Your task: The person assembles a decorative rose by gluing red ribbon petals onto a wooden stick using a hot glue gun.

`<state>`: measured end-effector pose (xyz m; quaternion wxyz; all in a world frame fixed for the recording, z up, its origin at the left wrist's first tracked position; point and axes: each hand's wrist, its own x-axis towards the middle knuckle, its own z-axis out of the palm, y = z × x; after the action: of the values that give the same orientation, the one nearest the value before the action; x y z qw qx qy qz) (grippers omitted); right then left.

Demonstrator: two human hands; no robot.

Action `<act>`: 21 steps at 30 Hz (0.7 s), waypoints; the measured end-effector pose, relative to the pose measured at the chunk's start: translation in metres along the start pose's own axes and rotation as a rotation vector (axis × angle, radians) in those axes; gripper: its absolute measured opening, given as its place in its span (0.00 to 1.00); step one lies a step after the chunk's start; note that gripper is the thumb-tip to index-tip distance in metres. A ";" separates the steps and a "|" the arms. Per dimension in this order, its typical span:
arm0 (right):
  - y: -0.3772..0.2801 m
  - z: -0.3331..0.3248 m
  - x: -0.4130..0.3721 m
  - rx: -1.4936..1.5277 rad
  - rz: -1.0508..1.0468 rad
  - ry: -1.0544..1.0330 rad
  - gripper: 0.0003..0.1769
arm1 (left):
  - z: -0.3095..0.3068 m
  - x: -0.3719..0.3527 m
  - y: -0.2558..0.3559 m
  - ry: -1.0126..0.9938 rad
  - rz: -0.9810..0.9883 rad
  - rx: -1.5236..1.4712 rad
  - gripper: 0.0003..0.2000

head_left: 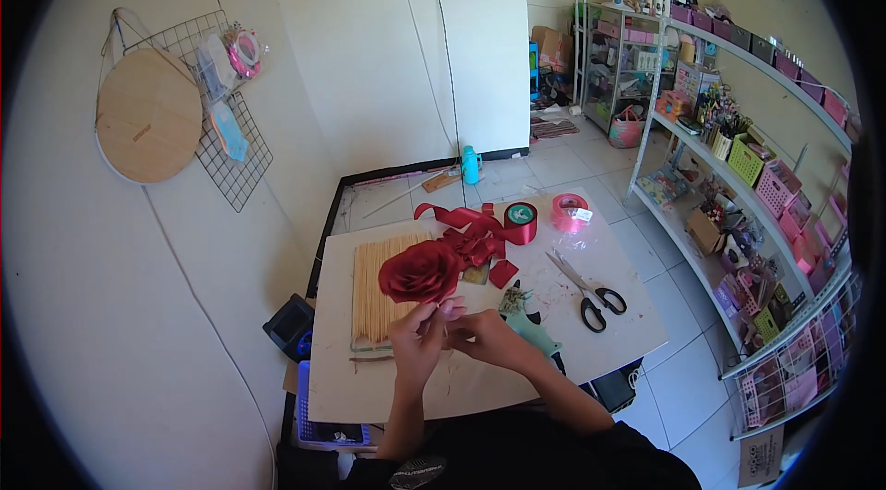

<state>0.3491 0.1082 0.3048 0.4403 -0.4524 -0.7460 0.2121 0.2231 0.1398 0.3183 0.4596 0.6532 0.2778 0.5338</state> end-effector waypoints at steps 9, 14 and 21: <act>0.046 -0.077 0.014 -0.320 0.402 0.100 0.14 | -0.012 0.007 -0.006 0.089 0.242 0.019 0.09; 0.101 -0.073 0.033 -0.613 0.584 0.023 0.25 | -0.009 0.000 -0.002 0.055 0.173 -0.015 0.10; 0.134 -0.057 0.050 -0.664 0.641 -0.037 0.32 | -0.011 -0.005 0.014 -0.003 -0.122 -0.206 0.12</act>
<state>0.4529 0.2139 0.2624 0.1705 -0.7727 -0.6039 0.0952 0.2091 0.1329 0.3290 0.5563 0.5853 0.2600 0.5295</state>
